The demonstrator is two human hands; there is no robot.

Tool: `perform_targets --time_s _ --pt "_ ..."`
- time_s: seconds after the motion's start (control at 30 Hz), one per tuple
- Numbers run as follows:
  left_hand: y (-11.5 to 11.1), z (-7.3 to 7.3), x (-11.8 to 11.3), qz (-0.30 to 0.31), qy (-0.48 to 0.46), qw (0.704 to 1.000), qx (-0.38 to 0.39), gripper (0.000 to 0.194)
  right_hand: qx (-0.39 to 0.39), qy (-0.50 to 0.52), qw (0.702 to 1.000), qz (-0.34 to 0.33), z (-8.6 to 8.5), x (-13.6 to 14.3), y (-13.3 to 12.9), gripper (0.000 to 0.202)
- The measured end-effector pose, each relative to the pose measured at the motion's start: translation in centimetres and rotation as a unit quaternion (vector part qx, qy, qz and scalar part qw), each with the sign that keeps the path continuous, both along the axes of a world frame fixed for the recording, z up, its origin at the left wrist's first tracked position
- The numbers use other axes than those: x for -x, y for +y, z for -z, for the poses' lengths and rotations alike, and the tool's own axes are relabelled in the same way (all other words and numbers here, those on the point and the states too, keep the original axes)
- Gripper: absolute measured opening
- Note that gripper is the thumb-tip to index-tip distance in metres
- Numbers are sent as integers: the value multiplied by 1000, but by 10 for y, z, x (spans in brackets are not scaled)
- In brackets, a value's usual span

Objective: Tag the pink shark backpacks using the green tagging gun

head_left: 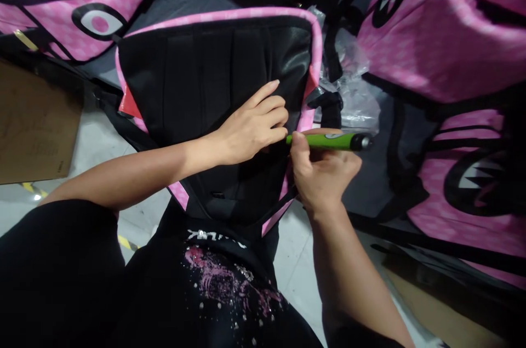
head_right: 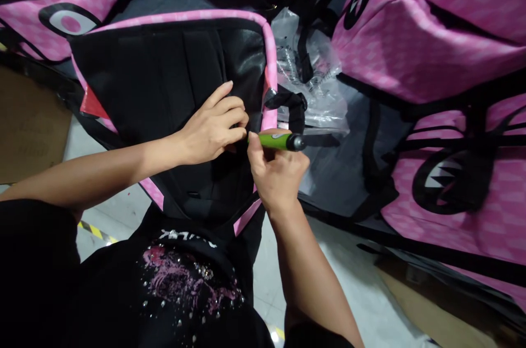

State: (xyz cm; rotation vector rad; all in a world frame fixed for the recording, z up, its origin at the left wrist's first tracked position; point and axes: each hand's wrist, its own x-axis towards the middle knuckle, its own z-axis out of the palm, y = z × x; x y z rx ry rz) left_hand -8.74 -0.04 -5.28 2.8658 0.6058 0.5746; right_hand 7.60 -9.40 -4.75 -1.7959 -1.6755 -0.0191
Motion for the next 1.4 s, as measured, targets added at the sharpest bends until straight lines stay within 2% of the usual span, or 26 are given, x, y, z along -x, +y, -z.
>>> perform_targets --time_s 0.13,0.4,0.47,0.57,0.67,0.73,0.8,0.9,1.07,1.27,1.4 --pt "-1 0 -2 -12 39 998 -38 38 23 -8 1000 -13 -5 -3 6 38" --pt "-2 -3 -3 -24 41 999 3 36 37 20 999 -16 -8 -7 9 37" --pt "-2 -3 -2 -24 32 999 8 32 31 57 998 14 -7 -8 6 38" --pt "-3 -2 -1 -18 39 999 -2 24 28 186 980 65 -2 -7 -1 41" --pt "-3 -2 -2 -21 55 998 -34 27 23 252 965 65 3 -4 -6 40" --pt "-3 -1 -3 -30 52 997 -44 34 12 194 980 30 6 -3 -7 35" --pt "-4 0 -4 -39 45 997 -40 41 -10 90 996 4 7 -4 -7 32" --pt "-4 0 -5 -42 46 997 -40 46 -28 -10 1000 -1 6 -5 -7 30" --pt "-7 1 -4 -45 32 995 -83 47 -67 -29 997 -17 6 -4 -10 21" --pt "-10 8 -2 -48 -29 985 -162 37 -103 21 994 -11 15 0 -20 12" --pt "-9 12 -3 -45 -101 974 -197 28 -93 66 993 -3 19 2 -21 13"
